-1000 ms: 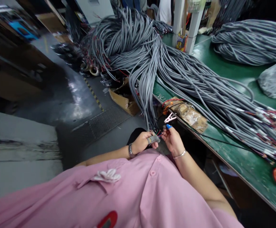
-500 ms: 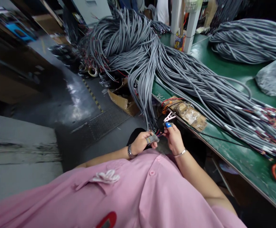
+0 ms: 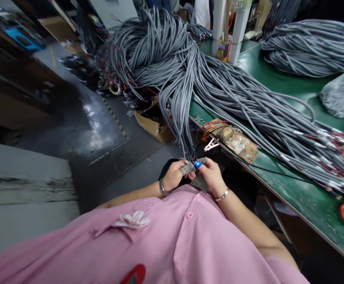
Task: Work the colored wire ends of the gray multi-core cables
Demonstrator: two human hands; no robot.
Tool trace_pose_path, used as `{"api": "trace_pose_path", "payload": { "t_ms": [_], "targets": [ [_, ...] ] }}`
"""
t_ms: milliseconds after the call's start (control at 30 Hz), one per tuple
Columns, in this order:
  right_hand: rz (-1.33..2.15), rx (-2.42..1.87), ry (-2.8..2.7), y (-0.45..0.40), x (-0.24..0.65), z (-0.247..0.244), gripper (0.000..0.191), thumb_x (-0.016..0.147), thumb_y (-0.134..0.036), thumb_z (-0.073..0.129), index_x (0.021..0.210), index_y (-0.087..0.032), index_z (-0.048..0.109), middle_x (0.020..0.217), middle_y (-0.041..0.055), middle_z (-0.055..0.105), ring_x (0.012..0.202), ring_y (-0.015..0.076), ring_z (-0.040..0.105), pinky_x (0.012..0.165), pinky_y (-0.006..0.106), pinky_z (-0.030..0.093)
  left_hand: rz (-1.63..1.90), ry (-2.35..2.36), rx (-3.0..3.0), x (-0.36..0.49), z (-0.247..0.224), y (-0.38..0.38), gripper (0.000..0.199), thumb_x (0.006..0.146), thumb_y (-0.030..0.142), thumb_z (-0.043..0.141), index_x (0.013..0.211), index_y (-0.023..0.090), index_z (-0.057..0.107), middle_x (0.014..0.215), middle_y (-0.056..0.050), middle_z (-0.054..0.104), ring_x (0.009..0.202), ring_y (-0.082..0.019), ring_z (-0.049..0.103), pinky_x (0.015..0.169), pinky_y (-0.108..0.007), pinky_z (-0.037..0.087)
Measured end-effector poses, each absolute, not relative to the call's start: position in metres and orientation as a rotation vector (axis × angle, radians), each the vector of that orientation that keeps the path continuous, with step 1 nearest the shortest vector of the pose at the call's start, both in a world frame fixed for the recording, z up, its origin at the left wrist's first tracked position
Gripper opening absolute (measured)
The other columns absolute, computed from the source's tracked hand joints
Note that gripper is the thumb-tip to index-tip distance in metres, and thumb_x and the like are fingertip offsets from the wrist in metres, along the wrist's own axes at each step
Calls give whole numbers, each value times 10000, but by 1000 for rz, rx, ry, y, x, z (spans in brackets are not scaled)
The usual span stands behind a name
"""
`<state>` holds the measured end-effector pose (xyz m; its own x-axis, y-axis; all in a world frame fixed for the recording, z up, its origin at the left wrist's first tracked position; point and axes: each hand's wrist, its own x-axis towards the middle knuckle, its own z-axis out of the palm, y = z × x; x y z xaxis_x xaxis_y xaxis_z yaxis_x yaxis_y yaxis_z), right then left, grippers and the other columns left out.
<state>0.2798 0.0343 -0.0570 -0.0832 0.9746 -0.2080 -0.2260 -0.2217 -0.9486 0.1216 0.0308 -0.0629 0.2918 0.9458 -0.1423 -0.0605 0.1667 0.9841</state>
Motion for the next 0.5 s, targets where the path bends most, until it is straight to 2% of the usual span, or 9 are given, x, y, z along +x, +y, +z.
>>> {"api": "trace_pose_path", "payload": {
  "t_ms": [267,500],
  "targets": [
    [1493,-1154,-903,31,278,-64,242,665,-367,782,719,-185,631,630,-24,549,554,96,433,544,259,351,968,1092,1125,125,-59,34,409,815,497,590,702,107,634,667,-92,686,548,-153,637,556,-262,499],
    [1477,-1148,-898,33,279,-64,229,661,-383,788,725,-203,662,680,-3,595,580,114,465,555,277,378,985,1095,1094,124,-61,36,409,809,513,593,739,112,627,682,-89,692,561,-163,648,556,-271,509]
  ]
}}
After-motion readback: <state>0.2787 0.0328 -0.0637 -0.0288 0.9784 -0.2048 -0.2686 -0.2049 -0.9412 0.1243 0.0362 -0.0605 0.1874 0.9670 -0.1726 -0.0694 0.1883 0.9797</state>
